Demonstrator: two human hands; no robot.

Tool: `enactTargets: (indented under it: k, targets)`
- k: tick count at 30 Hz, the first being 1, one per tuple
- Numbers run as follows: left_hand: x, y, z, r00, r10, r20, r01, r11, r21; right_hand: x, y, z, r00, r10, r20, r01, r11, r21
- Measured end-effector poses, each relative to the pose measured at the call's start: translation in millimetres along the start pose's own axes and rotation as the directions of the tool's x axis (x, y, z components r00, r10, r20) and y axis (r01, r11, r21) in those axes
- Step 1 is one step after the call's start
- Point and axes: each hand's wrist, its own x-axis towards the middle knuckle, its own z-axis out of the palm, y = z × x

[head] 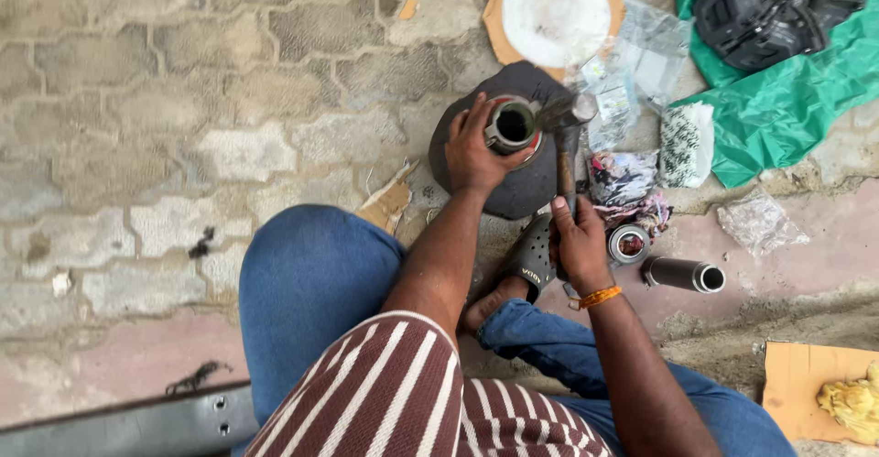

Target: The person sits on the ground and assembles a mechanical hub by placing a bearing into a metal housing. They use a hammer to tap the bearing into place and then fit a cylindrical metal sleeve over the assembly. The person handles the parts and tools directly with their hands.

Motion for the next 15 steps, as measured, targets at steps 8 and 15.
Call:
enactTargets:
  k: [8, 15]
  targets:
    - [2, -1, -3, 1.0, 0.021, -0.019, -0.021, 1.0, -0.012, 8, -13, -2, 0.98, -0.192, -0.042, 0.171, 0.937, -0.304]
    - [2, 2, -4, 1.0, -0.013, 0.019, 0.013, 1.0, 0.023, 26, -23, 7, 0.978, -0.208, -0.028, 0.186, 0.919, -0.349]
